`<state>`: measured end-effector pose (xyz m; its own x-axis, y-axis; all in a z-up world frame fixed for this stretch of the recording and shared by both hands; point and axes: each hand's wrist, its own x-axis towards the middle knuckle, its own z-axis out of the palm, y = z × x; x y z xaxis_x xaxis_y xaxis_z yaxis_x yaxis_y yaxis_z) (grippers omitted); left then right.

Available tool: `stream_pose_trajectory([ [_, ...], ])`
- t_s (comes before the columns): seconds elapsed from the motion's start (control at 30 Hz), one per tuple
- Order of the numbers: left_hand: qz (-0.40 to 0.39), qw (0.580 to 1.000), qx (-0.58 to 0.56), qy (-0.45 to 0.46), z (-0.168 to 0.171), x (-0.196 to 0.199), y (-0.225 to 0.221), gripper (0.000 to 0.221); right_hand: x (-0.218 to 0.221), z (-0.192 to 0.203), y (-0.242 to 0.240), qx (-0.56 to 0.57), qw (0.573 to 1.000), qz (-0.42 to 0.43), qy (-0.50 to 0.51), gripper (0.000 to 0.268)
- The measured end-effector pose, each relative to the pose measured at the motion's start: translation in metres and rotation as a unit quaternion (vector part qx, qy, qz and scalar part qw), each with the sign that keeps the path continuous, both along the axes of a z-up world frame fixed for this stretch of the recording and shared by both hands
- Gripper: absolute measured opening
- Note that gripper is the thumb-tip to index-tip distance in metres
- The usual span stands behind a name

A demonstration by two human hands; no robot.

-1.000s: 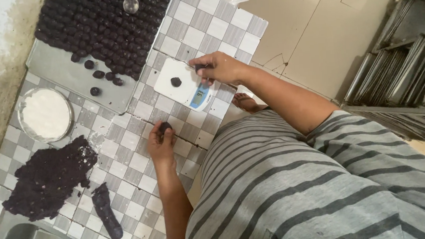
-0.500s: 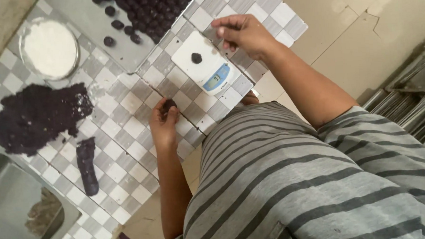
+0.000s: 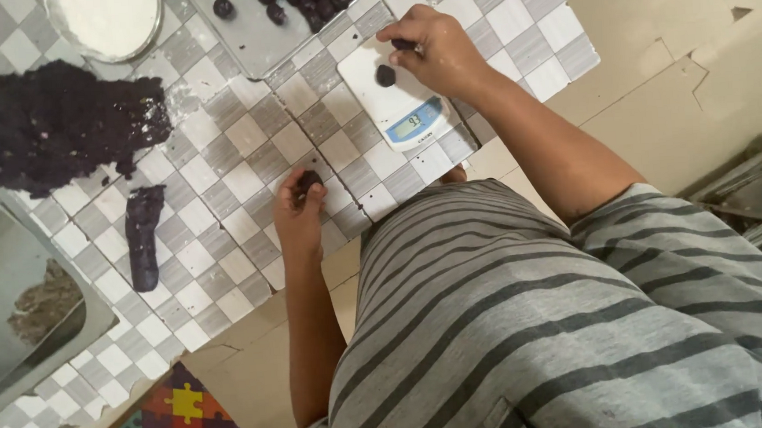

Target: Weighing and shaping small portions of dark dough on a bakery counter

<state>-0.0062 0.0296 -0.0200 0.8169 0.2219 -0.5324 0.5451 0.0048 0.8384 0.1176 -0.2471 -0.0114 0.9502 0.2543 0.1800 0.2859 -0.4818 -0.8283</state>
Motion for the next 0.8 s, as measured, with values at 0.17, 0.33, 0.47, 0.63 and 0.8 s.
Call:
stream_pose_trajectory([
  [0.17, 0.024, 1.000, 0.002, 0.008, 0.016, -0.011, 0.001, 0.035, 0.005, -0.015, 0.019, -0.166, 0.980, 0.084, -0.068, 0.043],
  [0.33, 0.016, 1.000, 0.004, 0.009, 0.005, -0.022, 0.015, 0.036, -0.009, -0.017, 0.040, -0.219, 0.974, 0.033, -0.038, 0.060],
  [0.47, -0.016, 0.999, 0.041, 0.006, 0.013, -0.024, 0.021, 0.036, -0.019, 0.028, 0.037, -0.113, 0.982, -0.060, 0.140, 0.065],
  [0.63, -0.043, 0.994, 0.095, -0.035, 0.031, -0.016, 0.022, 0.034, -0.027, 0.040, 0.007, 0.270, 0.887, -0.157, 0.341, 0.025],
  [0.8, -0.060, 0.988, 0.133, -0.049, 0.024, -0.005, 0.023, 0.033, -0.034, 0.022, -0.008, 0.499, 0.749, -0.212, 0.380, 0.014],
])
